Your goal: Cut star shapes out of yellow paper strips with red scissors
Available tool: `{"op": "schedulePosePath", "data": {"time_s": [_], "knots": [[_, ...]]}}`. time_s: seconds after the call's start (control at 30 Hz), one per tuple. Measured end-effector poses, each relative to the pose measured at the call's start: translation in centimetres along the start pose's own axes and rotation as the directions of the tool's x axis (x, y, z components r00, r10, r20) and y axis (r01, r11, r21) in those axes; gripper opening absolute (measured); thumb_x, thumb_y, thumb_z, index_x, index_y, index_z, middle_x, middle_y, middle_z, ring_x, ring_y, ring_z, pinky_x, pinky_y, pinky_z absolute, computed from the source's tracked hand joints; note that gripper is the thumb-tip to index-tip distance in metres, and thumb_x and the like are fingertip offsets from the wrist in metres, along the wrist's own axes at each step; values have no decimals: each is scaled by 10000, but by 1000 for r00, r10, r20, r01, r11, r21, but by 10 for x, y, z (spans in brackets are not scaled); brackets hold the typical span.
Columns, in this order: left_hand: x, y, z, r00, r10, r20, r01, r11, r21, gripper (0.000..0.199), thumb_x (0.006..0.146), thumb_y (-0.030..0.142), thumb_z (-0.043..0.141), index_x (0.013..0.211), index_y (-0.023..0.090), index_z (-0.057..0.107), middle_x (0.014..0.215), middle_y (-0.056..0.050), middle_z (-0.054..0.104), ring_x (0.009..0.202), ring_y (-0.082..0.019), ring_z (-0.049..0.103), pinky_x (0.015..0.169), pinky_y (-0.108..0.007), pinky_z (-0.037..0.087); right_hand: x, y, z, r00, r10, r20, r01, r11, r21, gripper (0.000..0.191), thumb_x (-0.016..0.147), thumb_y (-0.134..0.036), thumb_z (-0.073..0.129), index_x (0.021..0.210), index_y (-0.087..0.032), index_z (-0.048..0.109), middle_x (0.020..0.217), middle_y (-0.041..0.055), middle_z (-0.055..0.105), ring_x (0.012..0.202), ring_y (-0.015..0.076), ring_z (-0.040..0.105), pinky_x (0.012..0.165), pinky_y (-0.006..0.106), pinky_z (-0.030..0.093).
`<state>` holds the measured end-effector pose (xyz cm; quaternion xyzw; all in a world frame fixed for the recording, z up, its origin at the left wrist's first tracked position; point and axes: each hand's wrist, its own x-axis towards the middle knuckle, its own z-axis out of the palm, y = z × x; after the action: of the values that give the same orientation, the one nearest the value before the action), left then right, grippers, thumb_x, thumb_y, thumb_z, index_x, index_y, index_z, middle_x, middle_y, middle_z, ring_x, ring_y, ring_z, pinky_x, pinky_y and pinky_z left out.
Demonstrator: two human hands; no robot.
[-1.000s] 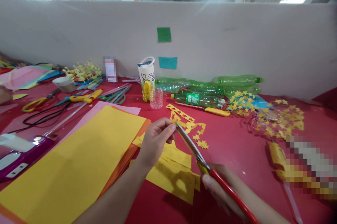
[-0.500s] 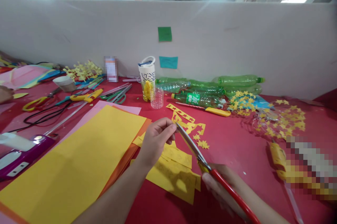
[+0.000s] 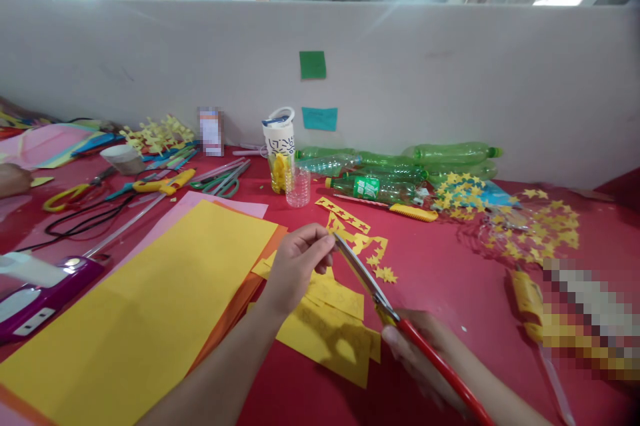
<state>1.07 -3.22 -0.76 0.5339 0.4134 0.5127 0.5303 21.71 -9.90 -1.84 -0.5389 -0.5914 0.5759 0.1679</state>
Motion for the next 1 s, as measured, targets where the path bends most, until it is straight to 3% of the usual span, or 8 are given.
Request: {"op": "schedulePosePath", "data": {"time_s": [0.1, 0.2, 0.37, 0.6, 0.87, 1.0], "knots": [[0, 2, 0, 1000, 23, -5, -22, 998, 55, 215, 864, 262, 544, 679, 157, 575, 577, 31, 514, 542, -74, 465, 519, -196, 383, 0, -1, 0, 1000, 5, -10, -5, 1000, -1, 470, 819, -626, 529, 638, -222, 368, 448, -85, 371, 342, 64, 319, 354, 204, 222], [1, 5, -2, 999, 43, -31, -40, 994, 98, 204, 856, 245, 540, 675, 159, 576, 570, 33, 511, 546, -74, 465, 522, -191, 386, 2, -1, -2, 997, -74, -31, 72, 996, -57, 484, 808, -627, 534, 609, -217, 370, 488, -77, 340, 407, 74, 310, 382, 206, 215], [3, 4, -4, 997, 40, -66, -36, 997, 67, 146, 823, 218, 567, 688, 164, 579, 573, 40, 512, 547, -68, 470, 525, -183, 392, 3, 1, -1, 993, -101, -58, 97, 993, -71, 489, 814, -633, 503, 599, -222, 347, 506, -72, 315, 434, 81, 298, 375, 206, 212], [1, -2, -5, 999, 29, -42, -29, 1000, 2, 111, 806, 208, 580, 704, 168, 602, 564, 42, 517, 533, -62, 470, 512, -172, 396, -1, -1, 0, 997, -71, 21, 70, 997, 12, 504, 822, -688, 460, 649, -221, 384, 425, -95, 343, 332, 61, 312, 349, 207, 221], [0, -2, -5, 999, 47, 1, -47, 999, -2, 142, 816, 235, 601, 690, 171, 593, 544, 45, 506, 519, -61, 456, 501, -170, 387, 0, 4, -4, 983, -151, 109, 145, 988, 57, 564, 806, -757, 404, 692, -205, 428, 448, -84, 375, 346, 65, 343, 353, 201, 235], [-1, -1, -5, 999, 45, 11, -45, 999, 15, 154, 819, 246, 605, 686, 171, 590, 541, 47, 498, 518, -62, 446, 502, -172, 384, 1, 3, -4, 985, -144, 98, 141, 989, 38, 557, 820, -747, 393, 686, -207, 426, 441, -87, 373, 347, 65, 332, 365, 207, 227]]}}
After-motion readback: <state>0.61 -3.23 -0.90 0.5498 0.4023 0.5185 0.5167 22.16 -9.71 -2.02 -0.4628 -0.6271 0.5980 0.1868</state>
